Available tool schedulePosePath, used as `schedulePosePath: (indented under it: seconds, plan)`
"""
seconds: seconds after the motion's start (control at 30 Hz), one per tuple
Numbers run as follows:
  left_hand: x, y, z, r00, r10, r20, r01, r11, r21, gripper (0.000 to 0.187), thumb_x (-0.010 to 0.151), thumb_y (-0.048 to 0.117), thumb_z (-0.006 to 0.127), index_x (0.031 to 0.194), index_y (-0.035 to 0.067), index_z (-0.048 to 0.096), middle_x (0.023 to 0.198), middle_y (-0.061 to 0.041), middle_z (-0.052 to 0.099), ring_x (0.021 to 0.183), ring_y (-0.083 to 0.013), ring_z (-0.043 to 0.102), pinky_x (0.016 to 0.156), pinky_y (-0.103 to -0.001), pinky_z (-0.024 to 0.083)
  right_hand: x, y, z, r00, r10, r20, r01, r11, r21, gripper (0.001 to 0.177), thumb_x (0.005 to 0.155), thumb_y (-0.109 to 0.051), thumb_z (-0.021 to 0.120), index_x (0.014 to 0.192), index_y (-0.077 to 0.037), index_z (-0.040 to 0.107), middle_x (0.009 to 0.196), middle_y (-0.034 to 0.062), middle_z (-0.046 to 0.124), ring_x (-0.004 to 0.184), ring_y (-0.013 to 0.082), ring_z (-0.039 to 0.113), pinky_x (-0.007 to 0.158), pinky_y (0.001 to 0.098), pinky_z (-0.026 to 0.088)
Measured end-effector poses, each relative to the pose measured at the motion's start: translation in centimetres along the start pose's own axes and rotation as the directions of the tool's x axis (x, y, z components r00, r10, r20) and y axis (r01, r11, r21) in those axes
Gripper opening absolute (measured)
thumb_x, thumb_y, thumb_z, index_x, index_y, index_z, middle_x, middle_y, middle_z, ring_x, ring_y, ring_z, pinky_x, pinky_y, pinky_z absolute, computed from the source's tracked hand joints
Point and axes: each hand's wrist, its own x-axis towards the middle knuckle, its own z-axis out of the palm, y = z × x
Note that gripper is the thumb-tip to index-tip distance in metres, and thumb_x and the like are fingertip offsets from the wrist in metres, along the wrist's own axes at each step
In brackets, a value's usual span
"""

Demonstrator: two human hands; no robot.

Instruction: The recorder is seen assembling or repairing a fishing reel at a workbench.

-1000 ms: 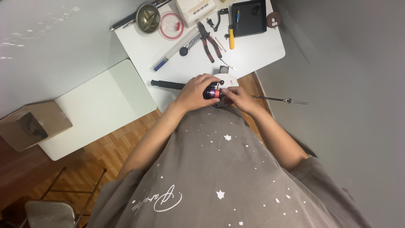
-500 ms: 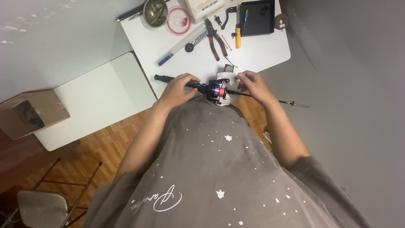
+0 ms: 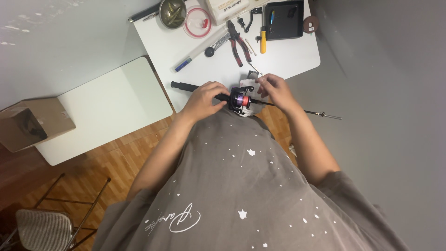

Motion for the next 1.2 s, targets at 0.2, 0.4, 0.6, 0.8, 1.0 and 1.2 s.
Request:
schedulePosePath:
  seconds: [0.2, 0.4, 0.6, 0.8, 1.0, 1.2]
  plan:
    - [-0.3, -0.1, 0.5, 0.995, -0.095, 0.023, 0.095, 0.995, -0.016, 0.033, 0.085, 0.012, 0.079, 0.115, 0.011, 0.067, 0.115, -0.005, 0.070, 0.110, -0.0278, 0.068, 0.092, -0.038, 0.054, 3.7, -5.0, 1.0, 0.995, -0.097, -0.018, 0.091, 0.969, -0.232, 0.030, 0.100, -0.032, 0.068, 0.107, -0.002, 0.069, 0.081, 0.0031, 0.070, 0.072, 0.0097, 0.066, 0.068, 0.0277, 0.054]
    - [-0.6, -1.1, 1.0, 0.991, -0.130, 0.010, 0.131, 0.987, -0.088, 0.040, 0.084, 0.013, 0.079, 0.121, 0.010, 0.063, 0.115, -0.007, 0.071, 0.106, -0.0266, 0.070, 0.090, -0.039, 0.055, 11.6, -6.1, 5.1, 0.968, -0.170, 0.186, 0.252, 0.679, -0.689, 0.033, 0.089, -0.027, 0.079, 0.116, -0.010, 0.071, 0.092, 0.0083, 0.073, 0.088, 0.0272, 0.070, 0.079, 0.0422, 0.054]
    - [-0.9, -2.3, 1.0, 0.995, -0.097, 0.004, 0.097, 0.994, -0.044, 0.038, 0.084, 0.015, 0.081, 0.118, 0.012, 0.065, 0.112, -0.007, 0.072, 0.106, -0.0270, 0.070, 0.089, -0.039, 0.056, 16.6, -4.0, 9.0, 0.859, -0.262, 0.439, 0.499, 0.241, -0.833, 0.051, 0.076, -0.018, 0.076, 0.127, -0.013, 0.066, 0.133, 0.0106, 0.059, 0.119, 0.0339, 0.059, 0.093, 0.0447, 0.052]
    - [-0.8, -2.4, 0.8, 0.992, -0.122, -0.015, 0.119, 0.984, -0.129, 0.042, 0.081, 0.016, 0.080, 0.119, 0.012, 0.063, 0.113, -0.005, 0.074, 0.107, -0.0250, 0.071, 0.089, -0.038, 0.056, 19.0, -3.0, 10.4, 0.801, -0.158, 0.577, 0.583, -0.008, -0.812, 0.038, 0.095, -0.011, 0.057, 0.132, -0.014, 0.065, 0.137, 0.0115, 0.057, 0.123, 0.0318, 0.060, 0.090, 0.0450, 0.055]
    - [-1.0, -2.8, 1.0, 0.987, -0.159, -0.018, 0.155, 0.976, -0.153, 0.041, 0.082, 0.015, 0.082, 0.118, 0.012, 0.063, 0.113, -0.005, 0.075, 0.106, -0.0247, 0.072, 0.088, -0.038, 0.056, 19.5, -3.1, 12.2, 0.785, -0.115, 0.609, 0.596, -0.133, -0.792, 0.027, 0.092, -0.016, 0.060, 0.116, -0.018, 0.070, 0.133, 0.0120, 0.059, 0.118, 0.0310, 0.061, 0.090, 0.0422, 0.053]
    - [-1.2, -3.0, 1.2, 0.985, -0.168, -0.030, 0.161, 0.973, -0.165, 0.042, 0.080, 0.016, 0.082, 0.117, 0.012, 0.063, 0.111, -0.005, 0.076, 0.106, -0.0243, 0.072, 0.088, -0.037, 0.057, 19.5, -2.4, 13.2, 0.812, -0.093, 0.576, 0.553, -0.190, -0.811, 0.020, 0.094, -0.015, 0.061, 0.111, -0.016, 0.071, 0.127, 0.0111, 0.063, 0.119, 0.0280, 0.062, 0.093, 0.0397, 0.053]
